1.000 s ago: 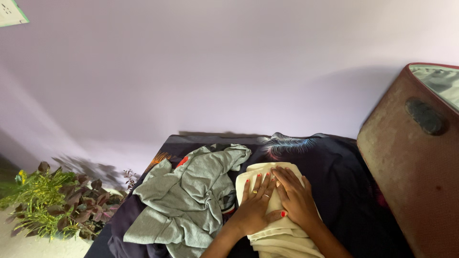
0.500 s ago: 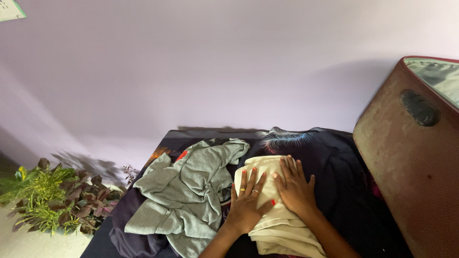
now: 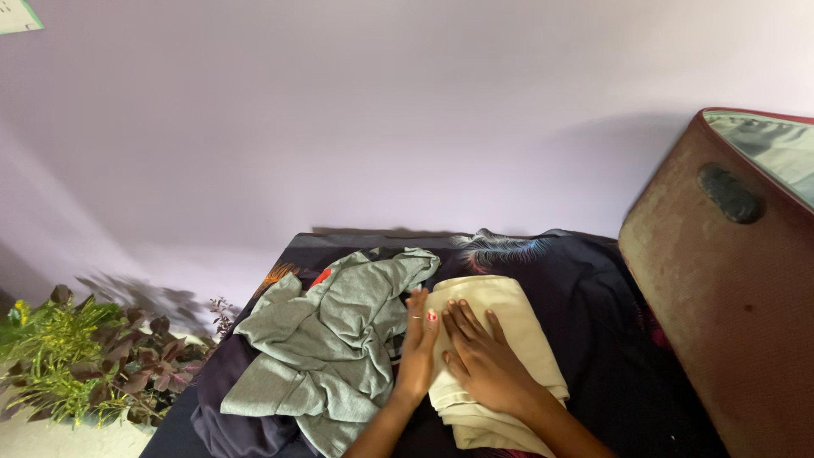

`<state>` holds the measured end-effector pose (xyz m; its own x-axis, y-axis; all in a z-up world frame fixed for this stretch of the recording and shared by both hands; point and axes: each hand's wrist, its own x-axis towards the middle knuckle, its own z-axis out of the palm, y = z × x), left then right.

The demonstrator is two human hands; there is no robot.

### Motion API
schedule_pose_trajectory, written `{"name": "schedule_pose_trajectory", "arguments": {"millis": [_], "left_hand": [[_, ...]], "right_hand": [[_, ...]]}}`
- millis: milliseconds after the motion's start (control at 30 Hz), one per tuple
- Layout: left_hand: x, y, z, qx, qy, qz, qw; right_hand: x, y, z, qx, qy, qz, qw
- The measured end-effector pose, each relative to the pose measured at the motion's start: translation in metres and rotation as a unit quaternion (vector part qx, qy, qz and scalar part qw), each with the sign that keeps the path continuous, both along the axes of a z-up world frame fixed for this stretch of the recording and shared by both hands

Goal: The person folds a dark patterned garment and a cream-colored pair of pants on a bed, then places them into an open suitcase. The person also picks up a gray sweatshirt and begins to fold it.

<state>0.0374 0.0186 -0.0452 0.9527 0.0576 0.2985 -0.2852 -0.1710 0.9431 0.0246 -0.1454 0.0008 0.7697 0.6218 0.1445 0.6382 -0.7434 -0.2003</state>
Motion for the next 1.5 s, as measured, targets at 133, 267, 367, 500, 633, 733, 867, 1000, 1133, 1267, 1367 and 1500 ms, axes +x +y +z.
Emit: {"name": "schedule_pose_trajectory", "arguments": {"millis": [133,267,367,500,633,733,867,1000,1133,1267,1367,1500], "left_hand": [[0.010,0.010,-0.006,0.003,-0.020,0.027,0.999],[0.001,0.006,0.004,0.213,-0.012,0.019,0.977],[-0.014,-0.006,0.016,0.329,-0.115,0.071,0.934],[-0.026,-0.020,0.026,0.250,-0.047,-0.045,0.966],[-0.023,-0.019,0.028,0.257,-0.041,-0.048,0.964],[-0.021,-0.020,0.024,0.274,-0.051,-0.043,0.960],[-0.022,-0.020,0.021,0.360,-0.033,-0.033,0.932],[-0.022,-0.021,0.019,0.380,-0.033,-0.034,0.924],[-0.022,-0.021,0.018,0.380,-0.043,-0.025,0.924],[-0.021,-0.021,0.018,0.357,-0.026,-0.026,0.933],[-0.021,-0.019,0.019,0.327,-0.021,-0.030,0.944],[-0.017,-0.016,0.015,0.306,-0.027,-0.038,0.951]], "right_hand": [[-0.006,0.000,0.011,0.024,0.002,0.000,1.000],[-0.012,0.005,0.014,0.001,-0.013,-0.029,1.000],[-0.019,0.013,0.020,-0.039,0.003,-0.079,0.996],[-0.029,0.017,0.021,-0.044,0.073,-0.079,0.993],[-0.009,0.004,0.016,-0.112,0.132,-0.066,0.983],[0.018,-0.019,0.006,-0.018,0.090,-0.031,0.995],[0.031,-0.028,-0.011,0.066,0.049,-0.039,0.996],[0.040,-0.038,-0.016,0.101,-0.036,-0.218,0.970],[0.058,-0.064,-0.009,0.063,0.071,-0.391,0.915],[0.072,-0.089,-0.004,0.237,0.289,-0.311,0.874],[0.070,-0.095,0.001,0.428,0.482,-0.210,0.735],[0.061,-0.089,0.004,0.471,0.534,-0.180,0.679]]}}
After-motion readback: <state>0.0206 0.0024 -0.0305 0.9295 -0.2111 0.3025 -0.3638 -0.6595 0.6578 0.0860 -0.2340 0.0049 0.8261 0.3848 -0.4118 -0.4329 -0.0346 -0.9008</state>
